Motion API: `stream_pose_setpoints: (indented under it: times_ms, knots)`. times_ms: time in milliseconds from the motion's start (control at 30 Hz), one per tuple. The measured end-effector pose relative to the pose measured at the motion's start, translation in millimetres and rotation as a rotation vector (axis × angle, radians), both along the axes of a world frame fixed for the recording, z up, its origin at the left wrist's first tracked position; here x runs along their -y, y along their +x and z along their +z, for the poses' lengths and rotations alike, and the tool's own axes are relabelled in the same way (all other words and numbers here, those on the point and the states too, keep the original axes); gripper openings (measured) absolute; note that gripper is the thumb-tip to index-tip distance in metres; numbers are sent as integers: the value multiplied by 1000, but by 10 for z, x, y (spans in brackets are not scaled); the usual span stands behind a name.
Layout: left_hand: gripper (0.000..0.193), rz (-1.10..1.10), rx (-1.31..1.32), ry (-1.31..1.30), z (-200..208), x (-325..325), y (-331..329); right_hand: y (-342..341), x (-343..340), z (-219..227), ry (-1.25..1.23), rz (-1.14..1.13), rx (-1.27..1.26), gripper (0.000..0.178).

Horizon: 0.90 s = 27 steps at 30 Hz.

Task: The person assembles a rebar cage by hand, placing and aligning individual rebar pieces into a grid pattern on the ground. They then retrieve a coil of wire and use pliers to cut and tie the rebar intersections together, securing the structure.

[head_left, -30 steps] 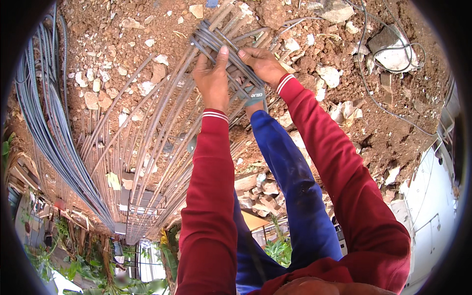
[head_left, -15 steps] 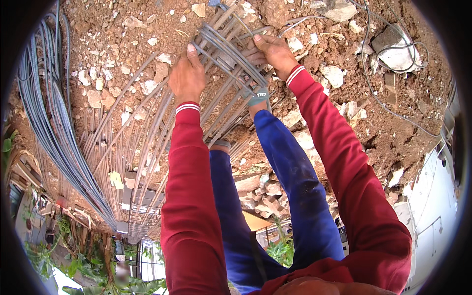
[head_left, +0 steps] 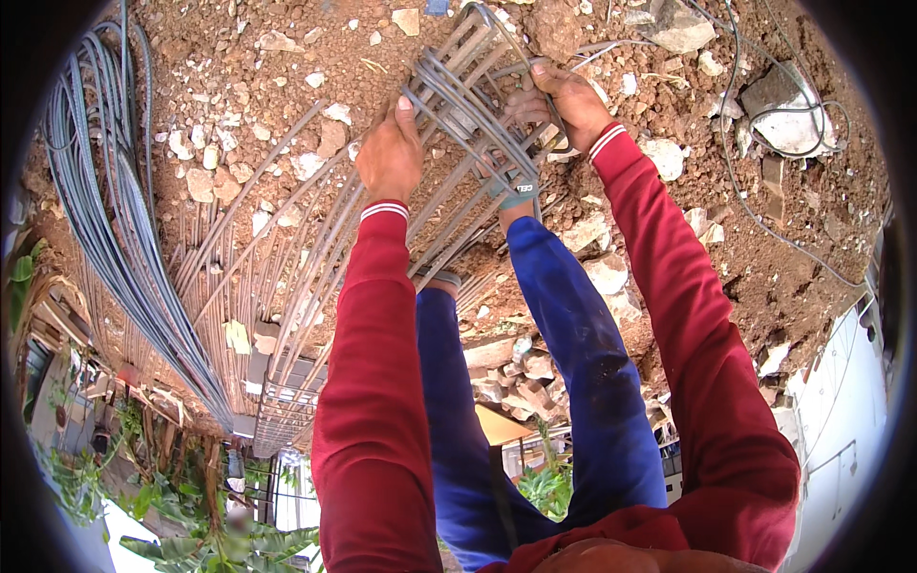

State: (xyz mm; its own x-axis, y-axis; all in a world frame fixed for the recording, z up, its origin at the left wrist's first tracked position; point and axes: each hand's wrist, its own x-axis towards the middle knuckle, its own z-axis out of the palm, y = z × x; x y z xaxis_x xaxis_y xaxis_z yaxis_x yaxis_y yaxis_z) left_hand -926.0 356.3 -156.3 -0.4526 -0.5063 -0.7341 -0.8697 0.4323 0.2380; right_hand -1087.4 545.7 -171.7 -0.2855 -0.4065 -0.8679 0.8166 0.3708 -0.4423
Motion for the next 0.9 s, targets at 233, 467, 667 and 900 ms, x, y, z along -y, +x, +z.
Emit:
stream_pose_setpoints:
  times_ms: [233,467,667,900]
  knots:
    - [59,-18,-112,-10,-60,-143,69,197,-146,61,-47,132,-137,33]
    - [57,-9,-233,-51,-32,-65,74,490,239,133,198,510,-739,40]
    - [36,444,-583,-89,450,-778,154,306,290,107,38,355,-99,58]
    - [24,1434,-895,810,169,-964,7,332,279,272,26,419,22,51]
